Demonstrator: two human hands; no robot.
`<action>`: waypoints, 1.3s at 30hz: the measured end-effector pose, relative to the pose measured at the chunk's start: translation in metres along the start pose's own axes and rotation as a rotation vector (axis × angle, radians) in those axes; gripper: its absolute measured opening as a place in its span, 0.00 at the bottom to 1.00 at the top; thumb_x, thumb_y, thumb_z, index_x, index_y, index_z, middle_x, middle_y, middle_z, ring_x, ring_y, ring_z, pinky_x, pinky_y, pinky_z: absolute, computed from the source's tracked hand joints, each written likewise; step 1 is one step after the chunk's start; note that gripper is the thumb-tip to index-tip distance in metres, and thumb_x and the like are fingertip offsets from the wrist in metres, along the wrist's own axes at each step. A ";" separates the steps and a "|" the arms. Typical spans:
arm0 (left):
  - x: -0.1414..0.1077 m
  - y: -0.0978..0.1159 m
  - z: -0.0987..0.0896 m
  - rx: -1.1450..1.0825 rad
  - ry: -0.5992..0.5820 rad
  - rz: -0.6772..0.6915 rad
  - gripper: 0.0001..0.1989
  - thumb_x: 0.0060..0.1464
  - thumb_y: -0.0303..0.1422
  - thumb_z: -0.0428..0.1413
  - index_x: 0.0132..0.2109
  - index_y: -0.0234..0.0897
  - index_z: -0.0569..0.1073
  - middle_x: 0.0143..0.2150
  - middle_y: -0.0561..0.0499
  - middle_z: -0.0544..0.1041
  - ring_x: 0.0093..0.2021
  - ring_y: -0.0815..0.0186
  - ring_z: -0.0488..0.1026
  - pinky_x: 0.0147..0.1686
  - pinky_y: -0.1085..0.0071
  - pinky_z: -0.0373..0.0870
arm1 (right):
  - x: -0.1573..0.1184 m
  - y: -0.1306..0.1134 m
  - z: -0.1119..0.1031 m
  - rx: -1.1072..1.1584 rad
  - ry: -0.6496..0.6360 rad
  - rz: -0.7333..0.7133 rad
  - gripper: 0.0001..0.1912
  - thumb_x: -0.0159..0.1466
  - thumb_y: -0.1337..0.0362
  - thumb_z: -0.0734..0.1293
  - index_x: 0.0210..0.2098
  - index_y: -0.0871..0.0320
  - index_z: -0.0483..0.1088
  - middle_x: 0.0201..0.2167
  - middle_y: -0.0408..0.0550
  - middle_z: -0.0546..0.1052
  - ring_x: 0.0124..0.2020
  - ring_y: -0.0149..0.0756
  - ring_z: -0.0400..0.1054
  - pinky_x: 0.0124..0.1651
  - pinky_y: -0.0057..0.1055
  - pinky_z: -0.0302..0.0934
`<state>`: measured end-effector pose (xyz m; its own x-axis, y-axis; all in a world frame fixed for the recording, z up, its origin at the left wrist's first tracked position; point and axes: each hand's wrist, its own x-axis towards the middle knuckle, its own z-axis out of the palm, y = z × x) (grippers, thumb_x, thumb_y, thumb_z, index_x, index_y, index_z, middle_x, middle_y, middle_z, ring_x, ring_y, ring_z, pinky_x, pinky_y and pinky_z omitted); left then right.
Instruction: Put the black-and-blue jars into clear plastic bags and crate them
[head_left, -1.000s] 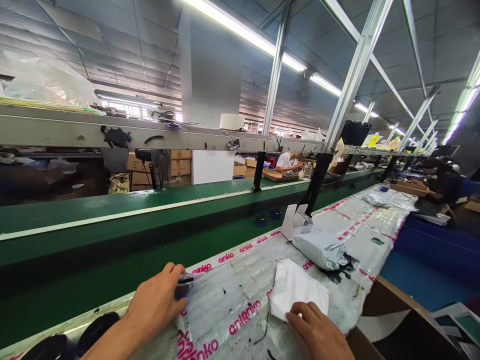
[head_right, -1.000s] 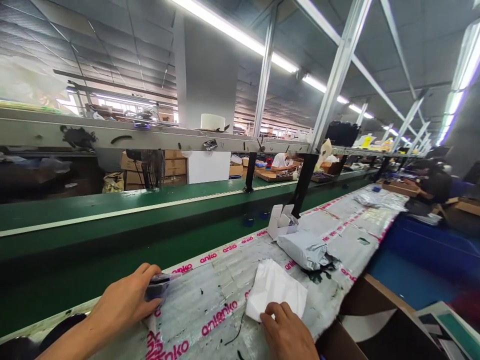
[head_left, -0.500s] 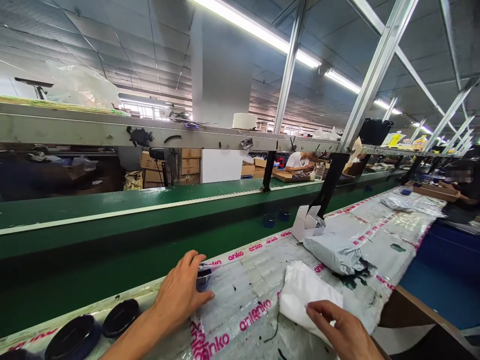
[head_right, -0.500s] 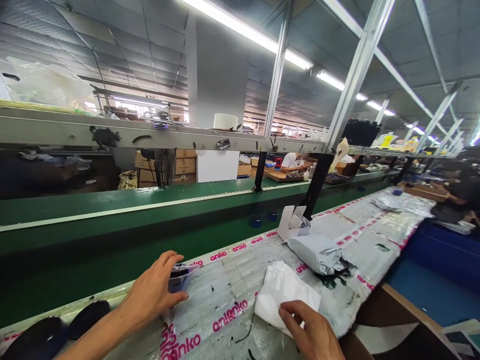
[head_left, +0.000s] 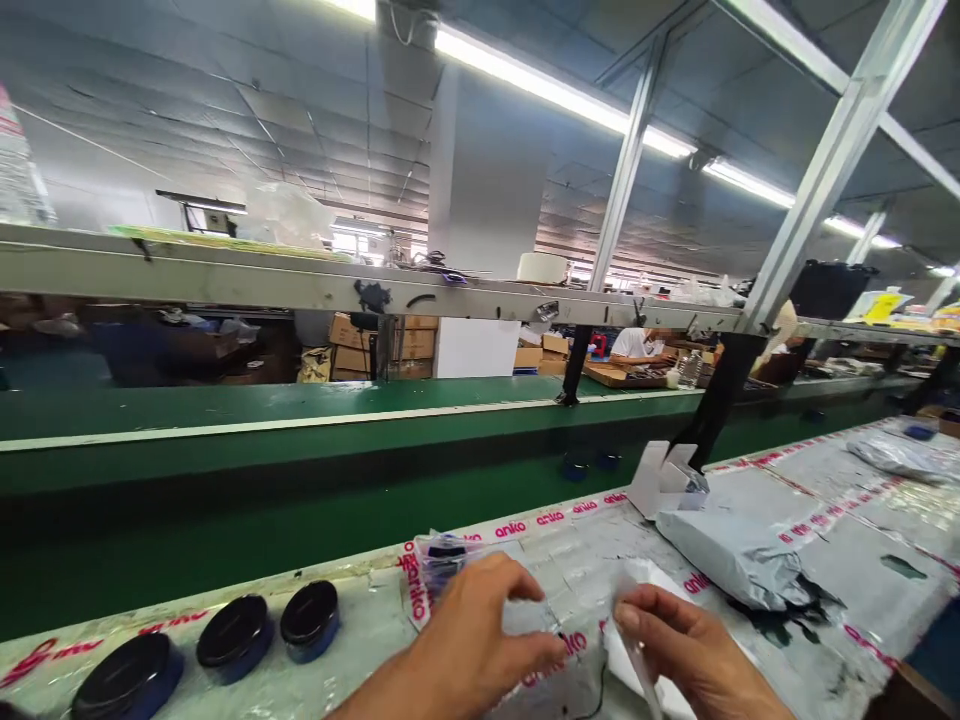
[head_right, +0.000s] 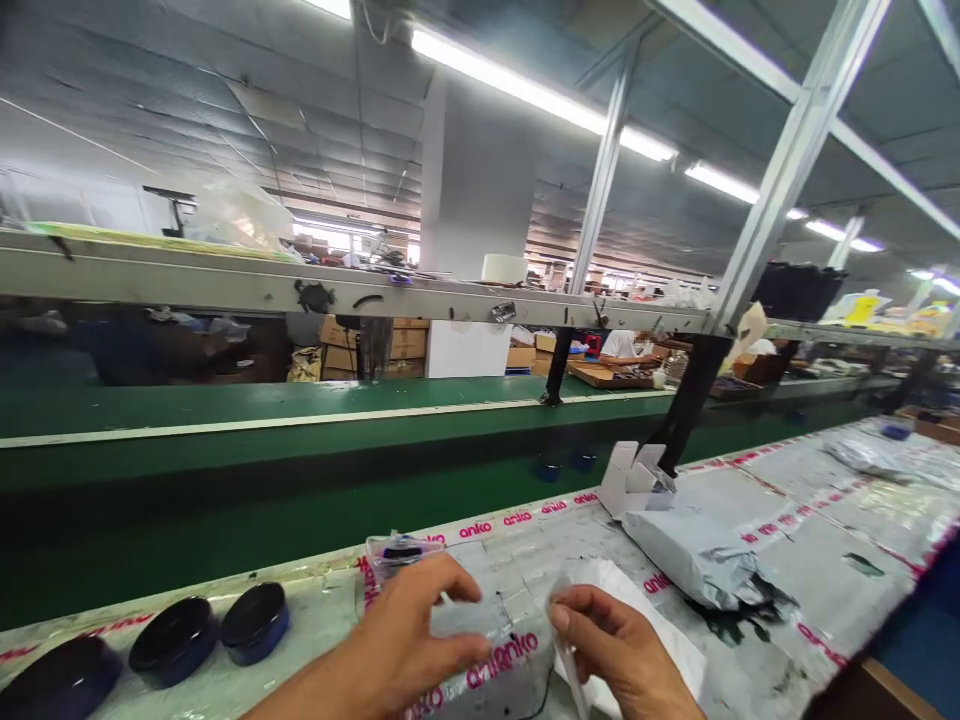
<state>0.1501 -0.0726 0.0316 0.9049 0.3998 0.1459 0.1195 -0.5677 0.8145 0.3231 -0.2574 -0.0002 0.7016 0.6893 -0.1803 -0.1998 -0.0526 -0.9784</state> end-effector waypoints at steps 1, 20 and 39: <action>0.002 0.002 0.003 -0.124 -0.044 -0.061 0.18 0.43 0.39 0.71 0.42 0.41 0.78 0.42 0.52 0.80 0.44 0.58 0.74 0.44 0.63 0.69 | 0.001 -0.002 0.015 0.067 -0.055 0.006 0.18 0.50 0.50 0.81 0.31 0.56 0.79 0.23 0.40 0.75 0.24 0.29 0.65 0.28 0.25 0.59; -0.075 -0.072 -0.142 0.091 0.592 -0.260 0.06 0.56 0.34 0.57 0.32 0.38 0.74 0.28 0.53 0.76 0.31 0.64 0.73 0.33 0.71 0.64 | 0.072 -0.022 0.250 -0.354 -0.395 -0.446 0.16 0.61 0.49 0.66 0.33 0.56 0.75 0.24 0.45 0.77 0.26 0.38 0.69 0.27 0.31 0.61; -0.122 -0.123 -0.132 0.889 0.284 -0.183 0.09 0.58 0.21 0.56 0.33 0.37 0.76 0.38 0.49 0.79 0.42 0.58 0.76 0.49 0.57 0.67 | 0.060 0.058 0.260 -0.758 -0.575 -0.696 0.10 0.65 0.66 0.61 0.34 0.54 0.75 0.34 0.46 0.80 0.35 0.40 0.75 0.39 0.33 0.63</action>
<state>-0.0293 0.0435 -0.0118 0.7219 0.6307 0.2849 0.6228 -0.7715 0.1299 0.1759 -0.0308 -0.0420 0.0488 0.9531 0.2987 0.6977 0.1815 -0.6930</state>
